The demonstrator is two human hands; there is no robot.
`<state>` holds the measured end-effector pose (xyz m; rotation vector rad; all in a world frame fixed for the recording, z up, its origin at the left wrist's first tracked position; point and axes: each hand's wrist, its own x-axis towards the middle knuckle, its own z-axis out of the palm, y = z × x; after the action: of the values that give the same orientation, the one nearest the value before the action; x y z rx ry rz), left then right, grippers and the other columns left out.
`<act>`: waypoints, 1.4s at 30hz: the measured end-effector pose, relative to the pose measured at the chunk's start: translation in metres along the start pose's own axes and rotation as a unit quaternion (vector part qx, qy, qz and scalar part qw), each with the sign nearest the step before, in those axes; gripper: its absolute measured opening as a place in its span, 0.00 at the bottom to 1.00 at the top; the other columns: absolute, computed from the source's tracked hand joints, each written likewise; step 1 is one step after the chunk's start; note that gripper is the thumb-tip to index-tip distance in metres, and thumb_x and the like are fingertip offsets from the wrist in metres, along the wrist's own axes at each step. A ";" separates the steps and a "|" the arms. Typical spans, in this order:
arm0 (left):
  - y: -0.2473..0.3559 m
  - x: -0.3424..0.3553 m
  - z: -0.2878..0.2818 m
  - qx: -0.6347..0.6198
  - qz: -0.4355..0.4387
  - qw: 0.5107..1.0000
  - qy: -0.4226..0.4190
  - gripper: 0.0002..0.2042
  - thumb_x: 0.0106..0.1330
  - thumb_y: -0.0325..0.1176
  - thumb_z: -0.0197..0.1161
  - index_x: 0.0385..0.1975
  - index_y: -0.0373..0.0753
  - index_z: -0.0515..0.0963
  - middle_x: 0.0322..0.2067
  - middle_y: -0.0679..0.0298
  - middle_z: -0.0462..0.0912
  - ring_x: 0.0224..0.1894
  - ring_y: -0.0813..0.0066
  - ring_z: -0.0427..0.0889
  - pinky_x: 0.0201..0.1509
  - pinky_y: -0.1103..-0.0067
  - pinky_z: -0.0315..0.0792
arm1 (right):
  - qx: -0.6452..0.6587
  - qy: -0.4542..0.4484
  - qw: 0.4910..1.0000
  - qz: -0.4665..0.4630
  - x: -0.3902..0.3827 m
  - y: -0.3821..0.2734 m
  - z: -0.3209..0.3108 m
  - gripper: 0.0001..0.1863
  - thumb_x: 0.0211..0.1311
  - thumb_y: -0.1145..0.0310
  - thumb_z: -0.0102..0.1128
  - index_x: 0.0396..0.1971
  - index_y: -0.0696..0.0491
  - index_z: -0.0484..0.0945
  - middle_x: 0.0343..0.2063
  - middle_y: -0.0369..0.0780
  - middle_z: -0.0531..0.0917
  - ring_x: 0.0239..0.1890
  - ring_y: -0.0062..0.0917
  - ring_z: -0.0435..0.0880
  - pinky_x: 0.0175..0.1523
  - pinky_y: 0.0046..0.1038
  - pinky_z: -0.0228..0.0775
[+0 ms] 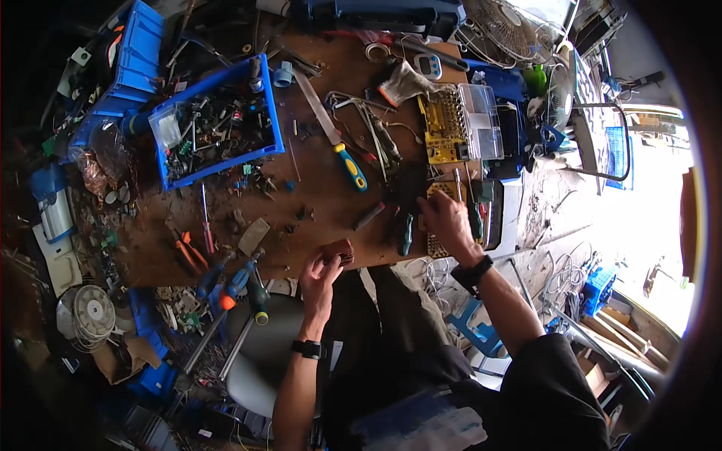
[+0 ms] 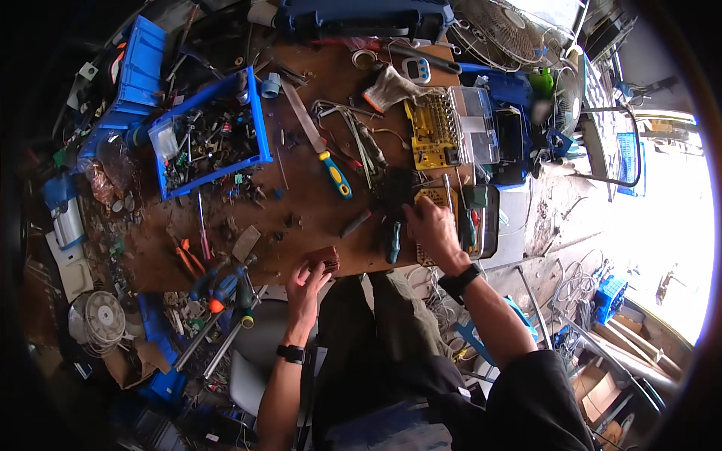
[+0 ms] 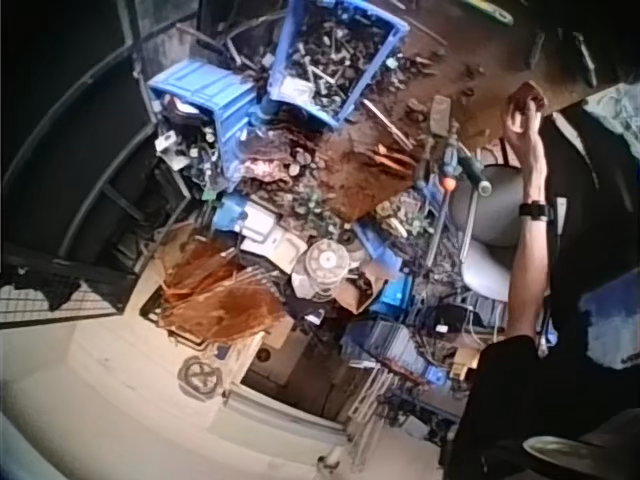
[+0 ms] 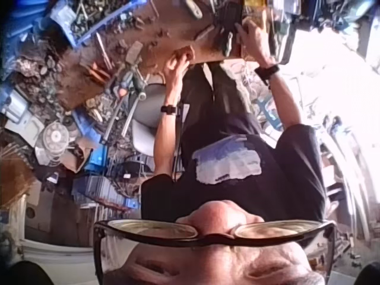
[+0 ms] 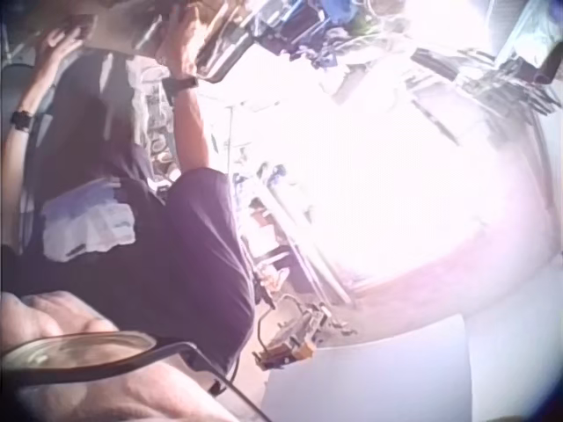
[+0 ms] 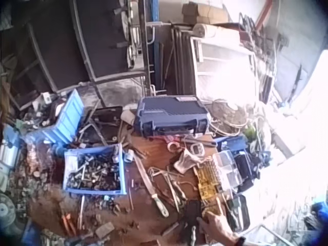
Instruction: The person uses a screwdriver to manipulate a small, red, cylindrical electronic component on a cluttered workbench. They repeatedly insert the tool into the object, twist it, and inspect the result, occasionally turning the object over in their hands.
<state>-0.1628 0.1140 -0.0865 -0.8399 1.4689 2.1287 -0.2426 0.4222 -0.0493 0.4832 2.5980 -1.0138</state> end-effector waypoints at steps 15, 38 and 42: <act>0.015 0.040 0.006 0.074 0.015 0.997 0.023 0.23 0.75 0.32 0.70 0.66 0.34 0.76 0.52 0.61 0.84 0.51 0.71 0.87 0.57 0.73 0.86 | 0.034 -0.013 0.980 -0.197 0.025 -0.055 0.045 0.13 0.64 0.73 0.66 0.47 0.56 0.76 0.42 0.49 0.77 0.41 0.50 0.83 0.45 0.47 0.79; 0.020 0.047 0.031 0.024 -0.023 0.996 0.089 0.23 0.77 0.29 0.66 0.70 0.36 0.74 0.57 0.59 0.85 0.56 0.68 0.86 0.62 0.71 0.83 | 0.008 0.168 0.984 -0.060 -0.061 0.078 -0.026 0.10 0.63 0.73 0.69 0.42 0.56 0.81 0.39 0.47 0.78 0.45 0.46 0.80 0.52 0.45 0.76; 0.016 0.047 0.023 0.002 -0.015 0.997 0.069 0.22 0.76 0.29 0.66 0.69 0.35 0.74 0.59 0.57 0.83 0.58 0.67 0.84 0.63 0.71 0.83 | -0.020 0.173 0.983 -0.051 -0.064 0.094 -0.046 0.09 0.64 0.77 0.69 0.43 0.56 0.81 0.39 0.46 0.81 0.41 0.43 0.83 0.47 0.41 0.77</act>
<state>-0.2125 0.1297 -0.1021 -1.0189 1.5181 2.0808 -0.1533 0.5063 -0.0470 0.5643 2.9717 -0.9813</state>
